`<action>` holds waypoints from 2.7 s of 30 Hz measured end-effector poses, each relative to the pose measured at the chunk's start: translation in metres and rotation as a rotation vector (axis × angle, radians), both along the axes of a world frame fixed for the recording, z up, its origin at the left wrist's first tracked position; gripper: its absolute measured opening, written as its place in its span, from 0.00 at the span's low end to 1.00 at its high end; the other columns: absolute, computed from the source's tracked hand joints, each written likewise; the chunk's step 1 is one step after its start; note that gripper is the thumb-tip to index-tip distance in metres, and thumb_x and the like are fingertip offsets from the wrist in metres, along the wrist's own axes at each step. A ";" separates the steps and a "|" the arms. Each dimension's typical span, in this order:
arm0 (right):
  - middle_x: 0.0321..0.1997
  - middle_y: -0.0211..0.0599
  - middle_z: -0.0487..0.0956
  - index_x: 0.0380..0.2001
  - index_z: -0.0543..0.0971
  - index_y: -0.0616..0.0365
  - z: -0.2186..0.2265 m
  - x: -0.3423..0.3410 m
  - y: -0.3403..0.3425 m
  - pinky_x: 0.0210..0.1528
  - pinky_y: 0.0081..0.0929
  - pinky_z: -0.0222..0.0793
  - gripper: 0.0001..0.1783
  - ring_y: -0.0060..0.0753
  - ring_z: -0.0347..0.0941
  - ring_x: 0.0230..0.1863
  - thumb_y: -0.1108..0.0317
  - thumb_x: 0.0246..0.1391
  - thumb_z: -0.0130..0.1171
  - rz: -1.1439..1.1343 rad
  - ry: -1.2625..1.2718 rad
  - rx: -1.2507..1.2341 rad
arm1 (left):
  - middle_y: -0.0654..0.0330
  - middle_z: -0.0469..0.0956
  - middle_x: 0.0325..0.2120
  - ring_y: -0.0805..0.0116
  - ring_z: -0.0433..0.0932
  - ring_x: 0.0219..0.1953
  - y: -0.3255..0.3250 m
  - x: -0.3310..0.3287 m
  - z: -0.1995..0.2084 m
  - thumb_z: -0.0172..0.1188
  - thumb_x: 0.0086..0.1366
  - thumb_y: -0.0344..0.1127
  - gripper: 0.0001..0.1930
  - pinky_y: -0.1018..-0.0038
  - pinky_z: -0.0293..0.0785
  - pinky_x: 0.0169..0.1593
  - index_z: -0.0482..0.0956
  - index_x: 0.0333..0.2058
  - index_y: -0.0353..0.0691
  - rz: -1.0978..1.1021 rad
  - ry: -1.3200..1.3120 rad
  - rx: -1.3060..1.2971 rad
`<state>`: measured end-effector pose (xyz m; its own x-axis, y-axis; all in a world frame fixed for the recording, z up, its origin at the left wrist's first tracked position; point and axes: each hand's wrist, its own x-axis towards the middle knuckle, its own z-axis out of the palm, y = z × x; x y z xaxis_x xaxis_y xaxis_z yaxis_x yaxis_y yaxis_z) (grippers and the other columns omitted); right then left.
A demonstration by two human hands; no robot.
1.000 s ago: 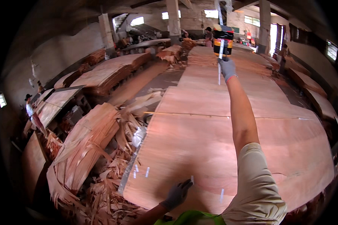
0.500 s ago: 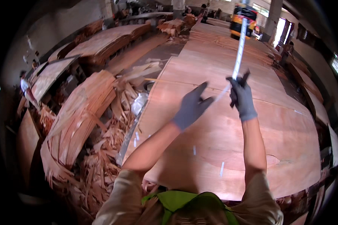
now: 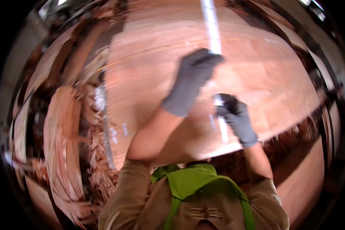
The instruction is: The person sorts through wood veneer sheets, using a ruler to measure defects and a knife to trim away damaged edges, before stacking processed sheets on a workbench.
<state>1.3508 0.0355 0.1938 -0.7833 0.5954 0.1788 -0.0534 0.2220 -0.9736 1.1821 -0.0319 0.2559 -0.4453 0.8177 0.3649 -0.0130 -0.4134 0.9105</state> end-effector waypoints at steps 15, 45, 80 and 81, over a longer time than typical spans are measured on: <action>0.17 0.23 0.68 0.32 0.77 0.59 -0.234 0.064 0.235 0.17 0.15 0.56 0.09 0.16 0.61 0.16 0.64 0.54 0.57 -0.008 -0.338 -0.685 | 0.54 0.69 0.52 0.54 0.76 0.43 0.136 0.062 -0.337 0.49 0.59 0.31 0.21 0.61 0.73 0.44 0.69 0.52 0.43 0.242 1.045 -0.701; 0.14 0.24 0.70 0.27 0.80 0.61 -0.282 0.213 0.327 0.13 0.19 0.53 0.11 0.17 0.59 0.11 0.63 0.51 0.60 -0.549 -0.398 -0.623 | 0.60 0.62 0.57 0.63 0.68 0.47 0.332 0.213 -0.362 0.47 0.57 0.34 0.22 0.63 0.67 0.39 0.69 0.52 0.53 -0.119 1.687 -0.257; 0.23 0.32 0.79 0.29 0.81 0.61 -0.302 0.262 0.547 0.23 0.22 0.66 0.09 0.18 0.70 0.20 0.67 0.45 0.63 -0.431 -0.438 -0.536 | 0.58 0.71 0.48 0.61 0.70 0.39 0.527 0.281 -0.371 0.48 0.56 0.35 0.26 0.63 0.67 0.36 0.65 0.56 0.42 0.081 1.546 -0.281; 0.25 0.33 0.80 0.30 0.81 0.59 -0.308 0.262 0.546 0.26 0.23 0.68 0.11 0.20 0.71 0.22 0.65 0.43 0.64 -0.450 -0.397 -0.491 | 0.58 0.71 0.48 0.61 0.70 0.39 0.528 0.279 -0.372 0.48 0.56 0.35 0.27 0.62 0.66 0.36 0.64 0.56 0.41 0.049 1.607 -0.266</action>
